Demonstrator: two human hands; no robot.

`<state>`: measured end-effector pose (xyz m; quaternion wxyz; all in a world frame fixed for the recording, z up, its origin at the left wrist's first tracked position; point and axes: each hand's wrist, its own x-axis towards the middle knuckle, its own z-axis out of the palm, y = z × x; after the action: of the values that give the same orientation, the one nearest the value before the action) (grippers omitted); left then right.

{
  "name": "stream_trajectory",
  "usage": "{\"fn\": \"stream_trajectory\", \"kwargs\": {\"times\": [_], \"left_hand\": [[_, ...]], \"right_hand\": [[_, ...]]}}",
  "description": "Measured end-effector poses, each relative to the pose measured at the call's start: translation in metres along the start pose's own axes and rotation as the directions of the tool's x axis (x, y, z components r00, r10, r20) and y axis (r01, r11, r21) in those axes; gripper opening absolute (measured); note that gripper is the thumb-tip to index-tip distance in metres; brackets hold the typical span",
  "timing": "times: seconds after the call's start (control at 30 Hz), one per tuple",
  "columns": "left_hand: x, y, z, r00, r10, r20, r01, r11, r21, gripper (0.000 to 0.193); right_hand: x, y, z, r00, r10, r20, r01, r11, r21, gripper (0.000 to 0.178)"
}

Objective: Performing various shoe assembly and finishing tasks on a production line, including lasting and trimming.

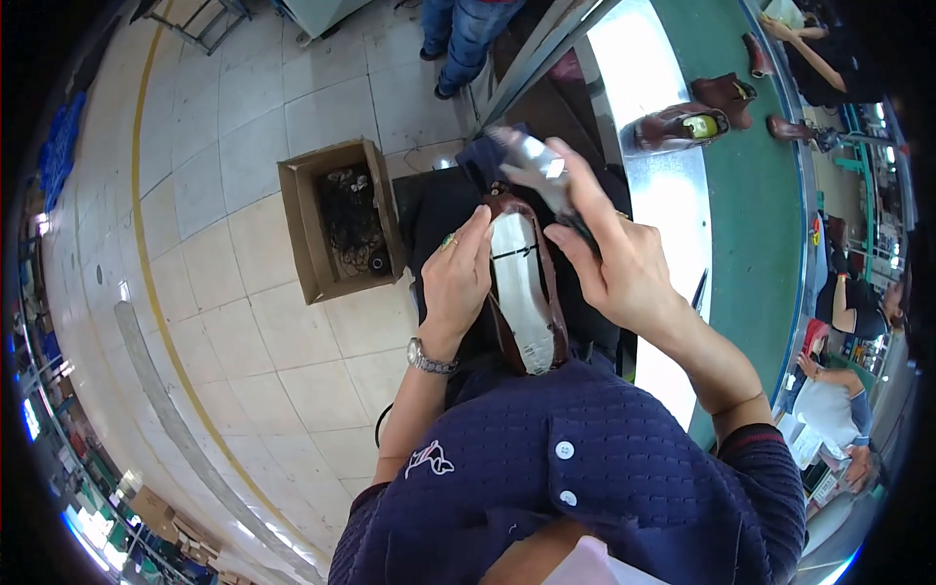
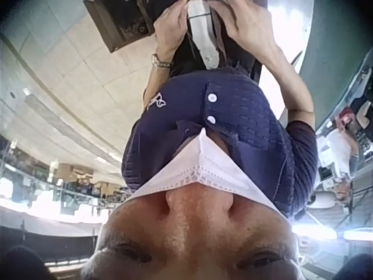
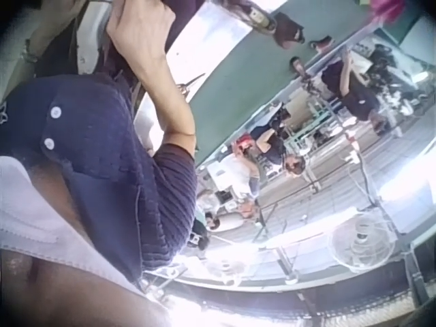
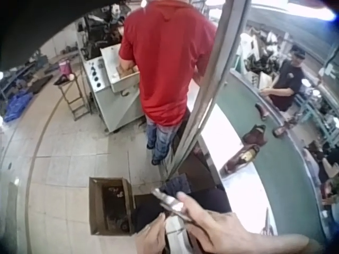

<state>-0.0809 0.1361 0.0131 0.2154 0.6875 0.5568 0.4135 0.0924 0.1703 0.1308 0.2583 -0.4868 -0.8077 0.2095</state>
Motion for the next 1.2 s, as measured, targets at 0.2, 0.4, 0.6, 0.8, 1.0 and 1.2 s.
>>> {"fn": "stream_trajectory", "kwargs": {"times": [0.2, 0.4, 0.6, 0.8, 1.0, 1.2], "left_hand": [[-0.003, 0.005, -0.002, 0.929, -0.363, 0.071, 0.36, 0.843, -0.399, 0.016], [-0.002, 0.012, -0.007, 0.888, -0.435, 0.146, 0.459, 0.829, -0.319, 0.027], [-0.014, 0.024, -0.014, 0.772, -0.552, 0.314, 0.626, 0.747, -0.225, 0.078], [-0.041, 0.031, 0.006, 0.582, -0.396, 0.71, 0.802, 0.137, -0.581, 0.082], [-0.062, 0.041, -0.006, 0.695, -0.277, 0.663, 0.718, 0.299, -0.628, 0.092], [-0.092, 0.027, 0.026, 0.78, -0.084, 0.62, 0.564, 0.523, -0.639, 0.11]], "right_hand": [[0.007, 0.024, 0.013, 0.855, 0.175, 0.488, 0.007, 0.937, -0.349, 0.07], [0.005, 0.003, 0.001, 0.987, -0.127, 0.099, 0.126, 0.992, 0.019, 0.069], [-0.014, 0.027, 0.002, 0.874, 0.163, 0.458, -0.096, 0.981, -0.167, 0.073], [-0.05, 0.02, -0.016, 0.844, 0.483, 0.234, -0.537, 0.751, 0.384, 0.085], [-0.091, 0.025, -0.011, 0.92, 0.354, 0.171, -0.393, 0.819, 0.419, 0.071], [-0.134, 0.023, 0.014, 0.967, 0.255, 0.002, -0.25, 0.946, 0.209, 0.06]]}}
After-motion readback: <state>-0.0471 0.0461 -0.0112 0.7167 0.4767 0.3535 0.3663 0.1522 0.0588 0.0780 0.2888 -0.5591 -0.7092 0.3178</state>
